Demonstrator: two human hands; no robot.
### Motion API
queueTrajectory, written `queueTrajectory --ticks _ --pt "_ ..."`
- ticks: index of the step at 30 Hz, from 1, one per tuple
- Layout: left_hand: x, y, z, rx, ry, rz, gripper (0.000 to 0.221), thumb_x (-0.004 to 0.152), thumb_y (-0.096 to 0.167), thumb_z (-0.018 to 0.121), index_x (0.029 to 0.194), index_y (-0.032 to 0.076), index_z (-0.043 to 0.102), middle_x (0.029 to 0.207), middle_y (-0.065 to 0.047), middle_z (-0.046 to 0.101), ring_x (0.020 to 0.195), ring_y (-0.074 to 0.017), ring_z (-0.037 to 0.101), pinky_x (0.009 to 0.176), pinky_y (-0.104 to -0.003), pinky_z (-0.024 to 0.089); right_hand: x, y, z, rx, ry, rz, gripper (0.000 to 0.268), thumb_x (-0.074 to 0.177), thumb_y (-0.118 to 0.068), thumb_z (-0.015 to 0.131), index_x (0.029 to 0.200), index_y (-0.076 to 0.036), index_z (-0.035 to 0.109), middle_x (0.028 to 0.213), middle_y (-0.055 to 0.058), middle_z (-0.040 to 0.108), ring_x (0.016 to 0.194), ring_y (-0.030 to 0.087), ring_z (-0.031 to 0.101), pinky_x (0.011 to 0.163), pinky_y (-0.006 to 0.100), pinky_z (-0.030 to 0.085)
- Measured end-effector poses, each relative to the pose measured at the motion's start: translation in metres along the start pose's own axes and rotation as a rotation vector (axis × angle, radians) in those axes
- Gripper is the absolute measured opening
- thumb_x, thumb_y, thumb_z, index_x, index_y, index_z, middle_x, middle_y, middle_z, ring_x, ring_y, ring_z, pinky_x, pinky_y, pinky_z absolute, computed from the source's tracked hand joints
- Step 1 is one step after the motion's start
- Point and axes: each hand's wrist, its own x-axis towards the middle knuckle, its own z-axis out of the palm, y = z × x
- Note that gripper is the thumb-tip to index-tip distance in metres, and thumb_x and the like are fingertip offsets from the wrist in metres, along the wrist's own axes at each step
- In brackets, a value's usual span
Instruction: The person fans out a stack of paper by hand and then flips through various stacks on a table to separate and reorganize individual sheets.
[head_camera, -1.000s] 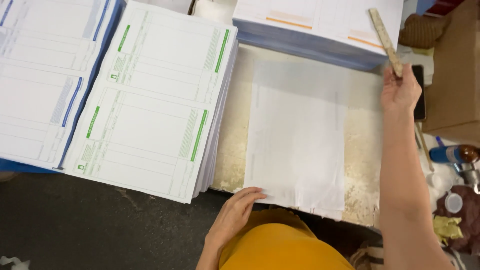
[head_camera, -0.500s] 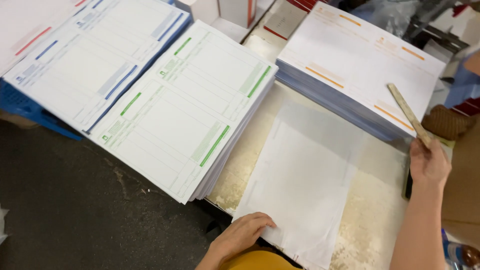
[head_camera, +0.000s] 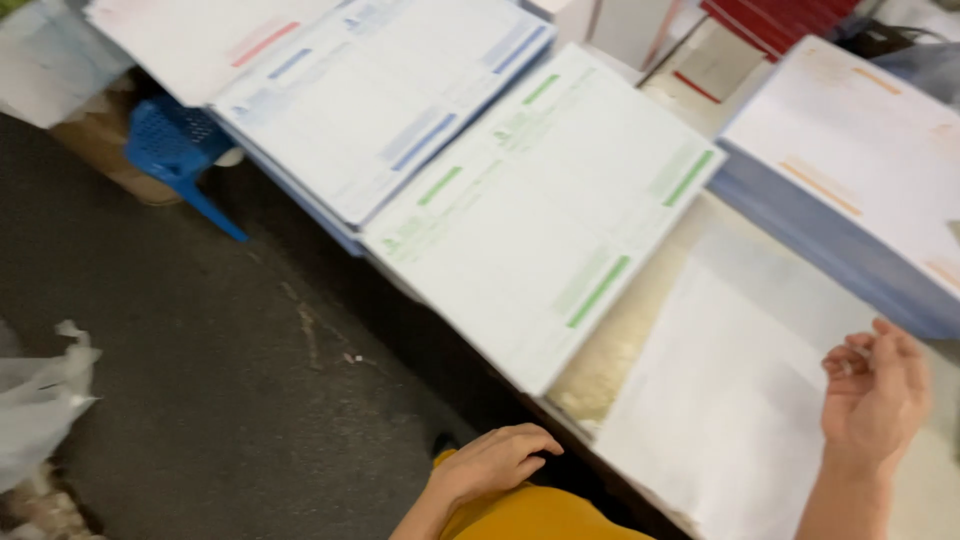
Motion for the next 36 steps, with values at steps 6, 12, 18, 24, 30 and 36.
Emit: queueTrajectory --ticks 6,12,18,24,30,36 --pt "-0.1 -0.051 -0.086 0.023 0.224 -0.152 0.031 0.097 0.014 0.055 0.126 0.008 0.064 0.137 -0.008 0.06 0.129 -0.0272 0.055 0.107 -0.039 0.044 -0.005 0.045 0.088 0.104 -0.422 -0.099 0.037 0.118 -0.008 0.043 0.082 -0.004 0.048 0.074 0.005 0.05 0.067 0.014 0.048 0.066 0.028 0.042" --pt "-0.171 -0.084 -0.131 -0.051 0.461 -0.307 0.032 0.096 0.014 0.056 0.126 0.008 0.064 0.137 -0.006 0.061 0.128 -0.0271 0.057 0.106 -0.039 0.046 -0.066 -0.027 0.359 -0.381 -0.574 -0.027 0.023 0.114 -0.01 0.047 0.111 0.003 0.067 0.077 0.005 0.057 0.07 0.012 0.053 0.066 0.029 0.046" --pt "-0.198 -0.134 -0.167 -0.149 0.499 -0.384 0.032 0.097 0.017 0.056 0.127 0.008 0.062 0.137 -0.005 0.061 0.125 -0.0262 0.058 0.104 -0.038 0.047 -0.058 0.01 0.496 -0.609 -0.849 -0.034 0.013 0.099 -0.008 0.067 0.096 0.004 0.068 0.077 0.01 0.069 0.07 0.016 0.069 0.064 0.029 0.059" --pt "-0.207 -0.183 -0.253 -0.099 0.637 -0.372 0.031 0.097 0.018 0.057 0.124 0.008 0.065 0.13 -0.007 0.066 0.121 -0.027 0.062 0.102 -0.038 0.05 -0.043 0.054 0.625 -0.744 -1.061 -0.163 0.03 0.109 -0.017 0.062 0.087 0.002 0.07 0.069 0.012 0.069 0.06 0.018 0.067 0.058 0.032 0.056" --pt "-0.206 -0.231 -0.334 0.009 0.638 -0.405 0.033 0.096 0.018 0.058 0.127 0.009 0.062 0.135 -0.007 0.061 0.128 -0.0272 0.055 0.104 -0.04 0.045 -0.049 0.066 0.743 -0.752 -1.364 -0.377 0.037 0.098 -0.019 0.056 0.134 -0.013 0.062 0.113 0.006 0.073 0.085 0.016 0.074 0.074 0.03 0.062" --pt "-0.187 -0.225 -0.367 0.058 0.459 -0.456 0.035 0.096 0.02 0.059 0.13 0.012 0.061 0.139 -0.004 0.059 0.131 -0.0256 0.054 0.107 -0.039 0.044 -0.038 0.047 0.673 -1.033 -1.29 -0.385 0.032 0.092 -0.023 0.061 0.123 -0.017 0.069 0.12 0.003 0.072 0.091 0.017 0.074 0.079 0.032 0.062"
